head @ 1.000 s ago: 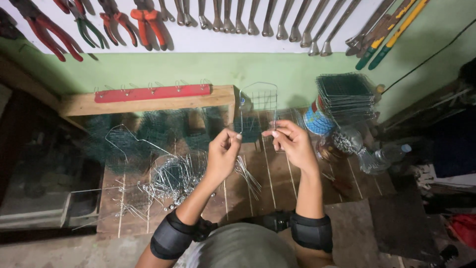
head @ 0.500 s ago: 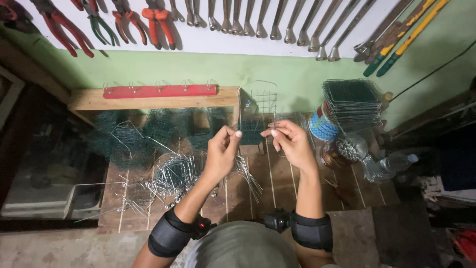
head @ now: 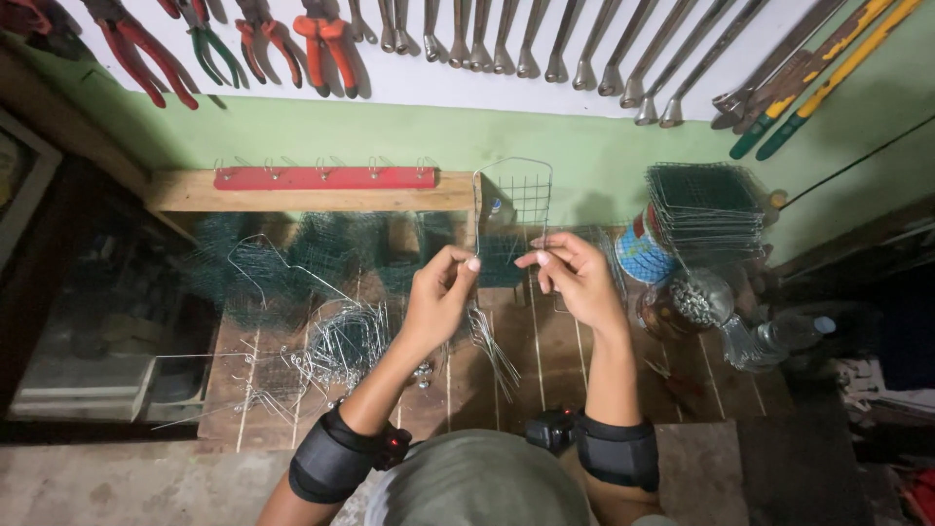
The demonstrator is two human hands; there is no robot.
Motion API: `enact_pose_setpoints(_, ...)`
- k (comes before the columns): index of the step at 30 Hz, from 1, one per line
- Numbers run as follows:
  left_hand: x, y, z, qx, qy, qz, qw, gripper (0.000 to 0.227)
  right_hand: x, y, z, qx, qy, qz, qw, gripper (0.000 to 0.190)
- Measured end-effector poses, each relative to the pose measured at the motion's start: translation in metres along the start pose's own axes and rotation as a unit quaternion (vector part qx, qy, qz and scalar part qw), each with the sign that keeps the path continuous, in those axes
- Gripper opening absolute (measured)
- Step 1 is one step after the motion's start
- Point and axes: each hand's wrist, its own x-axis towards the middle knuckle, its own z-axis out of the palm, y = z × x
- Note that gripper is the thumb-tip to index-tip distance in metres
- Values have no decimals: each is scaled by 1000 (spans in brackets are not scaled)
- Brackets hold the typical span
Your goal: The person assembles a wire basket by hand, bending and interlocking wire pieces to form the frame. They repeatedly adjust the wire shape and fit the components together on a wooden workbench.
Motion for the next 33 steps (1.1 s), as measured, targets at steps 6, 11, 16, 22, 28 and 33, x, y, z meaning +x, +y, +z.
enact_pose_setpoints(6, 2, 37, 2, 7, -10, -32, 999, 23, 2, -6, 3, -22, -5, -13, 1000, 15)
enact_pose_setpoints(11, 9, 12, 2, -14, -5, -16, 1000, 17, 3, -17, 5, 1, -13, -23, 1000, 17)
enact_pose_setpoints(16, 8, 4, 6, -41, -4, 3, 999, 17, 4, -10, 2, 58, 25, 3, 998, 14)
enact_pose_setpoints(22, 14, 4, 7, -136, -28, -58, 989, 16, 5, -4, 0, 304, -52, -11, 951, 15)
enact_pose_setpoints(28, 18, 0, 10, -163, -91, -71, 980, 19, 6, 2, 12, 485, -168, 13, 858, 11)
enact_pose_setpoints(33, 22, -8, 11, -199, -133, -112, 964, 20, 9, 7, 24, 528, -252, -14, 811, 11)
